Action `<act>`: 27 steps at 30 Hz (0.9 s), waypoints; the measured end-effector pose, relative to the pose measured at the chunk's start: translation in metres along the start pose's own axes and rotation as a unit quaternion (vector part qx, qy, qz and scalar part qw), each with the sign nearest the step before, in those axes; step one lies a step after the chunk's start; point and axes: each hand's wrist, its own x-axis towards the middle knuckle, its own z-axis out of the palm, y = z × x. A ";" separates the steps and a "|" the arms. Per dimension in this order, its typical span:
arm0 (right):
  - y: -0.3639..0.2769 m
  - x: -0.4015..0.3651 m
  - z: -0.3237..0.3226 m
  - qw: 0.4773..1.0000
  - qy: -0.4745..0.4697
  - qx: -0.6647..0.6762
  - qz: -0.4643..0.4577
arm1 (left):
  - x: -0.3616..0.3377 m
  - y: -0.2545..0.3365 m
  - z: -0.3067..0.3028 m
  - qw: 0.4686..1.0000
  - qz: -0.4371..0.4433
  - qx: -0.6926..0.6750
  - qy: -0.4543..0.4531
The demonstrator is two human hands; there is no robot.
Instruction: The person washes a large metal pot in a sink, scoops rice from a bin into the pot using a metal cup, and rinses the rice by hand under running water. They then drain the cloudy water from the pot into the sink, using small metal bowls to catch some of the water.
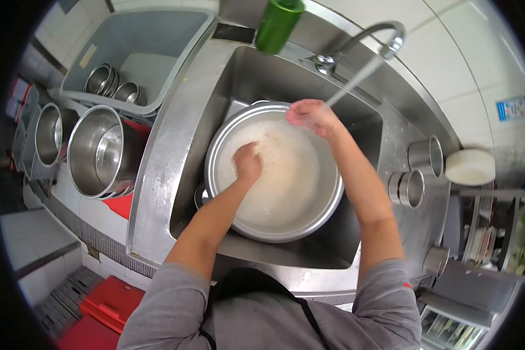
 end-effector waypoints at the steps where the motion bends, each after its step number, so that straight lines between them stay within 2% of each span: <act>1: -0.005 -0.012 0.017 0.997 0.043 0.060 -0.027 | 0.029 0.042 -0.004 0.992 -0.048 -0.051 -0.100; 2: -0.006 -0.027 0.034 0.991 0.023 0.108 -0.069 | 0.052 0.049 0.016 0.978 0.005 -0.130 -0.162; 3: -0.004 -0.042 0.052 0.982 0.003 0.153 -0.115 | 0.074 0.048 0.053 0.966 0.119 -0.188 -0.129; 4: 0.004 -0.052 0.075 0.979 0.016 0.085 -0.183 | 0.089 0.061 0.063 0.958 0.160 -0.169 -0.169; 5: 0.006 -0.075 0.103 0.970 0.032 -0.043 -0.239 | 0.104 0.076 0.071 0.945 0.201 -0.153 -0.207; 6: 0.008 -0.098 0.132 0.918 0.044 -0.150 -0.364 | 0.115 0.108 0.042 0.933 0.166 -0.051 -0.316; 7: 0.013 -0.114 0.151 0.842 0.056 -0.255 -0.471 | 0.115 0.127 0.023 0.899 0.127 0.058 -0.416; 10: 0.036 -0.120 0.154 0.741 0.081 -0.302 -0.594 | 0.097 0.134 0.002 0.810 0.159 0.166 -0.540; 11: 0.053 -0.110 0.143 0.708 0.145 -0.342 -0.600 | 0.091 0.127 -0.006 0.800 0.174 0.132 -0.559; 12: 0.070 -0.095 0.127 0.671 0.206 -0.379 -0.603 | 0.089 0.135 -0.020 0.795 0.167 0.163 -0.560; 13: 0.080 -0.088 0.111 0.679 0.228 -0.425 -0.554 | 0.086 0.152 -0.039 0.790 0.158 0.191 -0.561; 14: 0.088 -0.081 0.092 0.684 0.245 -0.470 -0.502 | 0.081 0.147 -0.049 0.812 0.161 0.166 -0.537; 15: 0.098 -0.070 0.072 0.722 0.224 -0.437 -0.486 | 0.076 0.142 -0.059 0.831 0.165 0.141 -0.512; 16: 0.105 -0.060 0.053 0.759 0.201 -0.405 -0.469 | 0.068 0.115 -0.065 0.869 0.185 0.065 -0.454; 17: 0.107 -0.056 0.036 0.772 0.221 -0.456 -0.384 | 0.061 0.088 -0.070 0.898 0.204 -0.010 -0.390; 18: 0.107 -0.052 0.017 0.775 0.239 -0.503 -0.298 | 0.052 0.064 -0.073 0.944 0.134 -0.033 -0.301; 19: 0.111 -0.042 -0.010 0.719 0.288 -0.557 -0.299 | 0.043 0.037 -0.075 0.975 0.064 -0.052 -0.207; 20: 0.117 -0.035 -0.035 0.659 0.334 -0.605 -0.297 | 0.029 0.003 -0.075 0.993 -0.021 0.046 -0.111; 21: 0.116 -0.039 -0.047 0.630 0.401 -0.630 -0.213 | 0.010 -0.031 -0.075 0.983 -0.108 0.145 -0.017; 22: 0.114 -0.043 -0.060 0.591 0.461 -0.649 -0.127 | -0.002 -0.060 -0.080 0.952 -0.271 0.113 -0.081; 23: 0.121 -0.040 -0.087 0.662 0.438 -0.607 -0.050 | -0.011 -0.085 -0.083 0.892 -0.425 0.072 -0.137; 24: 0.127 -0.034 -0.110 0.722 0.408 -0.558 0.027 | -0.025 -0.112 -0.082 0.862 -0.467 0.014 -0.196; 25: 0.121 -0.038 -0.117 0.752 0.369 -0.544 0.052 | -0.042 -0.135 -0.079 0.826 -0.502 -0.045 -0.251; 26: 0.116 -0.046 -0.118 0.780 0.330 -0.527 0.077 | -0.058 -0.148 -0.071 0.819 -0.526 -0.096 -0.207; 27: 0.123 -0.048 -0.123 0.791 0.327 -0.515 0.049 | -0.065 -0.142 -0.074 0.830 -0.520 -0.103 -0.173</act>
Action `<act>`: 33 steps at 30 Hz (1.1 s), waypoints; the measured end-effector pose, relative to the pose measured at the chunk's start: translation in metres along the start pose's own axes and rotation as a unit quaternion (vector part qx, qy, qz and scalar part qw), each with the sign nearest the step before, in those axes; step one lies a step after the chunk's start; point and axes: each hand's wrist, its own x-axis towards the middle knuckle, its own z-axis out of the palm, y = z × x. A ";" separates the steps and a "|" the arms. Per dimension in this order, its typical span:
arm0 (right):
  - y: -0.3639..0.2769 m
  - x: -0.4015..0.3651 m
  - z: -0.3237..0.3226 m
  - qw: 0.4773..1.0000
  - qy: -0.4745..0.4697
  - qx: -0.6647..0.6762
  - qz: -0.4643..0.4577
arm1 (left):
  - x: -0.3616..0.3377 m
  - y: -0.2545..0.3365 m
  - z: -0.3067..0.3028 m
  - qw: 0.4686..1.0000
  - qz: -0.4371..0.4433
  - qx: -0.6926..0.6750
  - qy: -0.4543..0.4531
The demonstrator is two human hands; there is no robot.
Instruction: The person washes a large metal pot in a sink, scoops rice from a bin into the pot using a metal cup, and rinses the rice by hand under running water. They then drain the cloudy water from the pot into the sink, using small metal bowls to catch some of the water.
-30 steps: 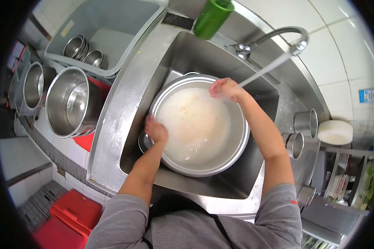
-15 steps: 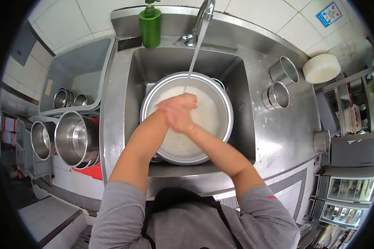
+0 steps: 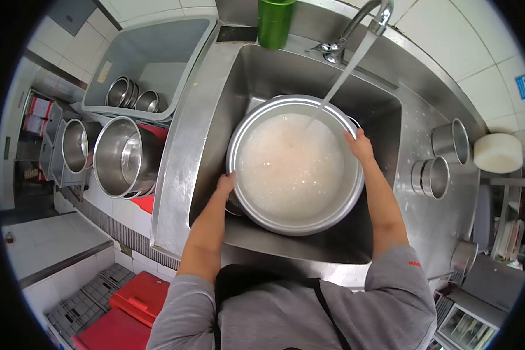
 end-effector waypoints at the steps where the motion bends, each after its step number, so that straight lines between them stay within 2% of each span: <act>1: 0.008 0.000 0.002 0.999 0.011 0.024 -0.020 | -0.011 0.005 0.001 0.999 0.019 -0.022 0.024; 4: 0.032 -0.017 0.012 0.992 0.021 0.126 0.013 | -0.059 0.045 0.000 0.997 -0.002 0.065 0.048; 5: 0.037 -0.014 0.018 0.987 0.025 0.158 0.022 | -0.035 0.022 0.003 0.996 0.029 0.072 0.051; 8: 0.051 -0.021 0.015 0.965 0.009 0.251 0.068 | -0.070 0.038 -0.006 0.987 0.029 0.153 0.048; 10: 0.056 -0.012 0.015 0.953 0.024 0.293 0.072 | -0.092 0.069 -0.018 0.984 0.042 0.173 0.026; 12: 0.082 -0.012 0.029 0.949 0.063 0.299 0.074 | -0.144 0.108 -0.028 0.988 0.051 0.141 0.038; 13: 0.072 -0.022 0.009 0.950 0.052 0.298 0.075 | -0.157 0.121 -0.030 0.990 0.059 0.123 0.041; 14: 0.042 -0.047 -0.032 0.952 0.040 0.295 0.075 | -0.150 0.117 -0.040 0.993 0.067 0.096 0.003; 15: 0.025 -0.066 -0.063 0.953 0.027 0.291 0.072 | -0.186 0.143 -0.043 0.991 0.065 0.117 0.025; 17: 0.024 -0.081 -0.095 0.954 0.023 0.295 0.046 | -0.179 0.132 -0.061 0.983 0.177 0.057 0.007; 20: 0.017 -0.119 -0.149 0.954 0.024 0.297 0.020 | -0.242 0.157 -0.082 0.983 0.175 0.058 0.009; 24: 0.011 -0.178 -0.213 0.942 0.063 0.328 -0.031 | -0.302 0.173 -0.094 0.955 0.258 -0.146 -0.033; 30: 0.039 -0.293 -0.272 0.912 0.111 0.395 -0.010 | -0.368 0.188 -0.089 0.899 0.332 -0.218 -0.183; 33: 0.065 -0.356 -0.290 0.896 0.134 0.423 0.006 | -0.388 0.182 -0.070 0.890 0.338 -0.215 -0.217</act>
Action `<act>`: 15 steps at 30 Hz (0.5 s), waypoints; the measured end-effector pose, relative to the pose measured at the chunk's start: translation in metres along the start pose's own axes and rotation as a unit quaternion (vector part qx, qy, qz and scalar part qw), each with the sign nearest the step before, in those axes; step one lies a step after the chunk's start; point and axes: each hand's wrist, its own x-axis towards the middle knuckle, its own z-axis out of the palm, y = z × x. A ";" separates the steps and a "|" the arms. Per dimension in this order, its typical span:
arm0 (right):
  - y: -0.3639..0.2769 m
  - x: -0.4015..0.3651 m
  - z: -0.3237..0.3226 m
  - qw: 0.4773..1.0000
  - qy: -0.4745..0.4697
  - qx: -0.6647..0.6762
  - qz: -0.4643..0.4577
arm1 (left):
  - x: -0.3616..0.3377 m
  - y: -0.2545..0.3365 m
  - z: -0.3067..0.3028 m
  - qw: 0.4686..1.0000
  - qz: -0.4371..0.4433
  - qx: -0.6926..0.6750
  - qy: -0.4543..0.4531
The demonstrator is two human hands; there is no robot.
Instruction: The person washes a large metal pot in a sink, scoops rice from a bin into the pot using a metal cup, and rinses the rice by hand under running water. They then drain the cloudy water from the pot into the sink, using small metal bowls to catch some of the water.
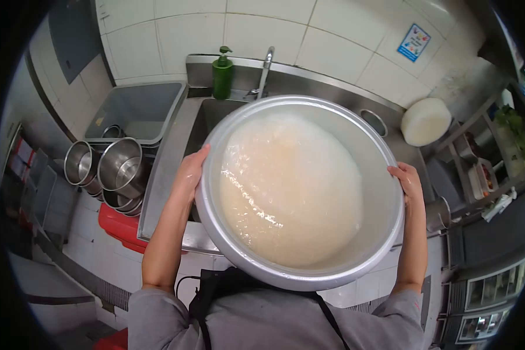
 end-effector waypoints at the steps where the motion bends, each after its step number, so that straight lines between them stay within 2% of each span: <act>1: 0.001 -0.014 -0.017 1.000 0.014 0.005 0.003 | -0.002 -0.005 0.010 1.000 -0.016 -0.024 -0.013; 6: 0.002 -0.078 -0.088 0.995 0.070 -0.068 0.015 | -0.007 -0.055 0.060 0.988 -0.096 -0.077 -0.097; 11: 0.019 -0.133 -0.139 0.986 0.139 -0.082 0.051 | -0.028 -0.089 0.126 0.975 -0.160 -0.052 -0.144; 14: 0.035 -0.147 -0.171 0.976 0.160 -0.142 0.045 | -0.025 -0.135 0.161 0.968 -0.165 -0.070 -0.176; 15: 0.049 -0.146 -0.185 0.983 0.151 -0.095 0.041 | -0.027 -0.147 0.172 0.972 -0.148 -0.065 -0.171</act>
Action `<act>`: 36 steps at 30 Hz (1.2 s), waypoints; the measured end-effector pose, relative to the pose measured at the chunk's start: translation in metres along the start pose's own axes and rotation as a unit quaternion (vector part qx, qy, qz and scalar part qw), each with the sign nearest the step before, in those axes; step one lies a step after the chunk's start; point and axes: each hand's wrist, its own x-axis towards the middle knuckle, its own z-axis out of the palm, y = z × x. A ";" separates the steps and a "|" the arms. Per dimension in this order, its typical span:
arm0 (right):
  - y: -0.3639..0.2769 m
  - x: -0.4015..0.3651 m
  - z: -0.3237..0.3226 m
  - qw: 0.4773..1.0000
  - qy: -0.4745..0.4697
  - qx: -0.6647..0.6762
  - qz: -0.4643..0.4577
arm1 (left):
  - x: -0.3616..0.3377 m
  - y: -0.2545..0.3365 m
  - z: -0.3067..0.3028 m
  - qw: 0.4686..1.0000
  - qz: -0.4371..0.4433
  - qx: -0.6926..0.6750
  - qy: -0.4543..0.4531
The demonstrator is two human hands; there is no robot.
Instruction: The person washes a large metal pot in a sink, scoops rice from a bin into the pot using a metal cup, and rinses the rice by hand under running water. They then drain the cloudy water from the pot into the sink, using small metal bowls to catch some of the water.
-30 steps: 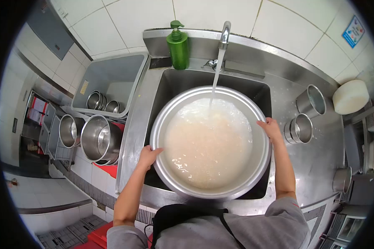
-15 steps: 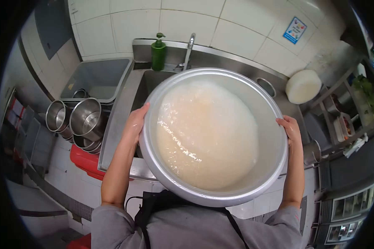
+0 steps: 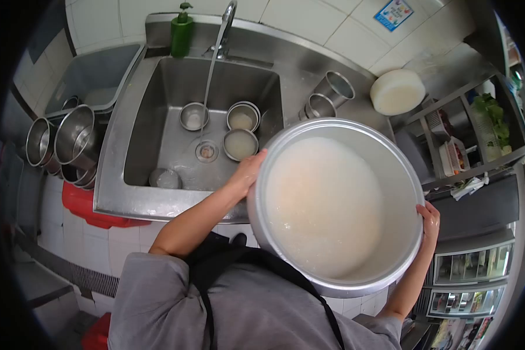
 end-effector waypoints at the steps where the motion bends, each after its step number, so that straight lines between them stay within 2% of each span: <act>1: 0.013 0.003 -0.008 1.000 0.007 0.007 0.001 | 0.005 -0.010 0.007 1.000 -0.001 0.001 -0.001; 4: 0.044 0.018 -0.028 0.999 0.025 0.029 -0.008 | 0.018 -0.028 0.026 1.000 0.009 0.003 -0.017; 7: 0.042 0.025 -0.030 1.000 0.018 0.018 -0.007 | 0.021 -0.031 0.040 0.998 0.022 0.048 0.022; 8: 0.032 0.026 -0.030 0.999 0.019 -0.041 -0.002 | 0.020 -0.033 0.043 1.000 0.012 0.017 0.021; 10: 0.036 0.036 -0.029 1.000 0.012 -0.011 -0.010 | 0.022 -0.030 0.048 0.999 0.001 -0.047 0.016; 13: 0.042 0.049 -0.030 0.999 0.012 0.013 -0.032 | 0.036 -0.031 0.052 0.989 0.099 -0.067 0.082; 16: 0.035 0.050 -0.027 0.999 0.019 0.028 -0.040 | 0.058 -0.024 0.044 0.982 0.159 -0.075 0.062; 24: -0.014 0.041 -0.015 0.996 0.047 -0.075 -0.022 | 0.088 -0.036 0.019 0.969 0.091 -0.206 0.099; 33: -0.051 0.034 0.000 0.980 0.069 -0.180 -0.042 | 0.092 -0.052 0.003 0.956 0.021 -0.275 0.098; 36: -0.066 0.030 0.008 0.976 0.071 -0.201 -0.035 | 0.091 -0.056 -0.005 0.928 -0.046 -0.368 0.029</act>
